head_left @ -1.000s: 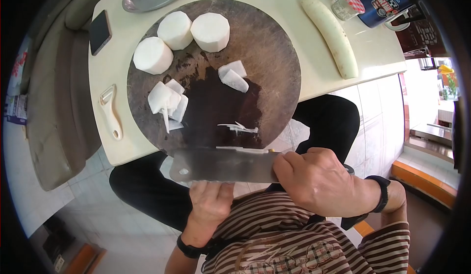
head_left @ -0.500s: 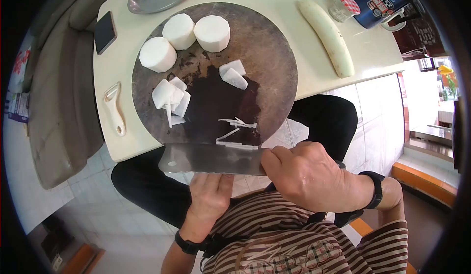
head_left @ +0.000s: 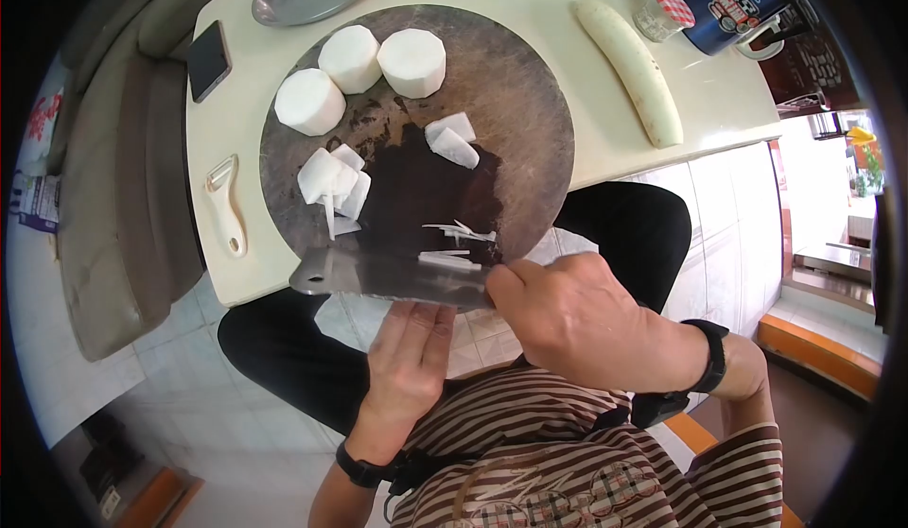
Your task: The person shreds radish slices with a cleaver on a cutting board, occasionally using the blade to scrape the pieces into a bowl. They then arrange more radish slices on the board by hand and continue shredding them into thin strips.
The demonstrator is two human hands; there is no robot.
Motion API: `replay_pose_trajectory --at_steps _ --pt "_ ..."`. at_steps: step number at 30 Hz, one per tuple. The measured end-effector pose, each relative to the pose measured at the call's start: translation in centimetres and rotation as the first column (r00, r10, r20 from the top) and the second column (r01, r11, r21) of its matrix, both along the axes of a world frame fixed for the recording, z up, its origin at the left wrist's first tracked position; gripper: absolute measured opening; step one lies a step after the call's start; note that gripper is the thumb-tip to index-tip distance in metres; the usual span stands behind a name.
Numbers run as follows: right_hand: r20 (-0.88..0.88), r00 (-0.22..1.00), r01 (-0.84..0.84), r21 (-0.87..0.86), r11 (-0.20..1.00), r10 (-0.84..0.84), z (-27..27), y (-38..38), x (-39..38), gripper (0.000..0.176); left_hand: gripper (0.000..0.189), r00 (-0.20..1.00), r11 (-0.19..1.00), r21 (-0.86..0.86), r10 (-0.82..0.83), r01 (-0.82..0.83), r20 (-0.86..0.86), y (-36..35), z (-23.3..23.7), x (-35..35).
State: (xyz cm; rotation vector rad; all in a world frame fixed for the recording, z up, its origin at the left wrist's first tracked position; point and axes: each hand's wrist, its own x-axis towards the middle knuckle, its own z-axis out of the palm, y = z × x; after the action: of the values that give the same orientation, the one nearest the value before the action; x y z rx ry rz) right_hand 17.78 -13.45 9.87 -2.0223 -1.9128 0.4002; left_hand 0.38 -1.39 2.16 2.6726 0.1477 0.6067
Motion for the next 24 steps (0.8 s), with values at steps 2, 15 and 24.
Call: replay_pose_trajectory --at_steps 2,15,24 --pt "0.043 0.998 -0.033 -0.070 0.997 0.036 0.9 -0.7 -0.1 0.015 0.016 1.000 0.995 -0.095 -0.003 0.004 0.015 0.0 -0.1 -0.2" --pt "0.055 0.997 -0.048 -0.065 0.997 0.051 0.3 0.4 -0.6 0.013 0.014 0.999 0.987 -0.158 0.042 -0.041 0.003 -0.3 -0.4 -0.1" --pt "0.082 0.996 -0.017 -0.121 0.992 0.027 0.9 -1.2 -0.8 0.014 0.021 1.000 0.979 -0.201 0.028 -0.026 0.005 -0.3 -0.7 -0.5"
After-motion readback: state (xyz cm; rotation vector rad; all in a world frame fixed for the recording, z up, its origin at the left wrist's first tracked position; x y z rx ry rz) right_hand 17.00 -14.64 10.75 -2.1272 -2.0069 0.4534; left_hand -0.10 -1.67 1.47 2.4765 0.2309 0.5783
